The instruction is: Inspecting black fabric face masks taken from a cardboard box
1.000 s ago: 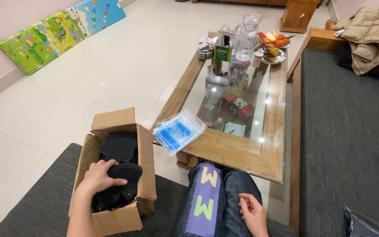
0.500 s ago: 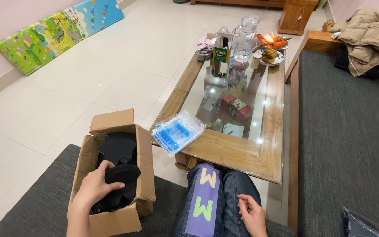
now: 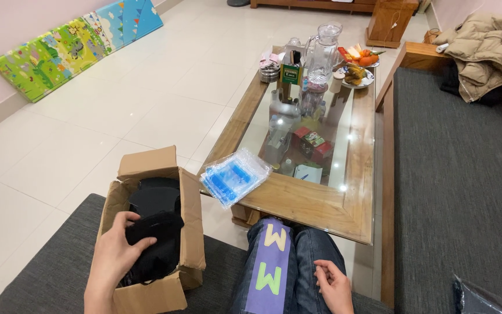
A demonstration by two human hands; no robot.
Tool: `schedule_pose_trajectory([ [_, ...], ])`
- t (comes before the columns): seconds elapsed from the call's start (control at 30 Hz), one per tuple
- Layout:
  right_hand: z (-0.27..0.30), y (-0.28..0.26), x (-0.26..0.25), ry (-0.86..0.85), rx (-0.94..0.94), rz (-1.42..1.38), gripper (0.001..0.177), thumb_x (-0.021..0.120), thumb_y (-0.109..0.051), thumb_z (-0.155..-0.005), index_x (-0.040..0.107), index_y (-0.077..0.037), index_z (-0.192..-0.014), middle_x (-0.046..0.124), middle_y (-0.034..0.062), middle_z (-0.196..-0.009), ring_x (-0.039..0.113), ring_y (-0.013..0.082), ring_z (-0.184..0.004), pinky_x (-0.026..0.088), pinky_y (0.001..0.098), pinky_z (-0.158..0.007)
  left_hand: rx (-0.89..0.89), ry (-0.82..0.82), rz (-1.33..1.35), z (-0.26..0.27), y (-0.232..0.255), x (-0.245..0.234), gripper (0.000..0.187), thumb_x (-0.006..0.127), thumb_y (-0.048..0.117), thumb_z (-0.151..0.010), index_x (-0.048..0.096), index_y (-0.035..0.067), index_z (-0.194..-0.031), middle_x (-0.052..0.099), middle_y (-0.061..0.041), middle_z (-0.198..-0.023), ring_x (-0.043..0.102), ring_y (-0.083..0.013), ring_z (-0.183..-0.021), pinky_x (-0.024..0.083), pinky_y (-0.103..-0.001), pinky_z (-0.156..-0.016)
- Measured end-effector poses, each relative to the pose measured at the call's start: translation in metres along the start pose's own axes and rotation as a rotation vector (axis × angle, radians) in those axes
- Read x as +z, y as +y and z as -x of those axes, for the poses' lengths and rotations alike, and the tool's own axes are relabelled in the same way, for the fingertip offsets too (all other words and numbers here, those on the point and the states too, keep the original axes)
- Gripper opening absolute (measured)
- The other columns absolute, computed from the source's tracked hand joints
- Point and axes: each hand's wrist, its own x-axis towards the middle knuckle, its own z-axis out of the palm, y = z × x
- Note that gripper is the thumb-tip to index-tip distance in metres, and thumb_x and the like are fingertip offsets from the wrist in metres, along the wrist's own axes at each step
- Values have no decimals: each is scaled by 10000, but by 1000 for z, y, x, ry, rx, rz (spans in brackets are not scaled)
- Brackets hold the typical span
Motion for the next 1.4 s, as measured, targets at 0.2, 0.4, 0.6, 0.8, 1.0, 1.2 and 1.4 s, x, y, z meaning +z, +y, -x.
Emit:
schedule_pose_trajectory([
  [0.2,6,-32,18,-28,-114,-69,169,679,-114,-932,818,-83,-1023,746,78,-725,618,128,-603,487,260,-515,284,327,183,5,19,32,459,896,275,-715,684,176,-1110,752,-16,-1081,690,-227,-1022,504,-362,-900],
  [0.4,28,-149,42,-114,-709,215,429,694,-178,-894,604,-161,-1313,577,27,-1243,538,185,-1144,449,344,-894,767,165,285,4,97,125,448,857,159,-702,709,157,-1125,739,-60,-1079,663,-280,-1019,499,-385,-881],
  [0.6,-33,-150,36,-166,-844,302,589,674,-156,-901,466,-110,-1450,528,106,-1443,466,285,-1368,333,427,-1147,1049,-141,309,9,169,208,435,763,161,-764,588,94,-1157,657,-135,-1057,609,-347,-994,481,-434,-814],
  [0.8,-104,-110,20,17,-610,129,347,626,-41,-891,570,-126,-1224,581,58,-1144,590,195,-1074,523,300,-802,1021,-166,511,-25,204,271,567,717,129,-853,528,105,-1388,692,-142,-1216,650,-372,-1124,484,-473,-954],
  [1.0,-143,-78,19,35,-476,70,577,644,-51,-850,453,-152,-1385,570,62,-1325,541,203,-1252,409,335,-1071,1111,-118,254,-55,214,359,489,583,18,-815,543,89,-1297,662,-122,-1149,604,-355,-1076,396,-438,-916],
  [1.2,-145,-83,14,9,-434,-11,575,640,-72,-814,462,-132,-1358,551,71,-1312,511,191,-1253,374,330,-1117,1187,-40,176,-52,223,351,493,569,30,-767,551,112,-1254,640,-92,-1091,588,-327,-1045,369,-431,-916],
  [1.4,-157,-66,17,60,-452,146,477,711,-170,-844,563,-152,-1297,637,82,-1284,580,230,-1244,389,362,-1084,1046,-29,104,-43,217,344,673,717,118,-781,454,120,-1401,536,-134,-1249,485,-365,-1189,282,-561,-1082],
])
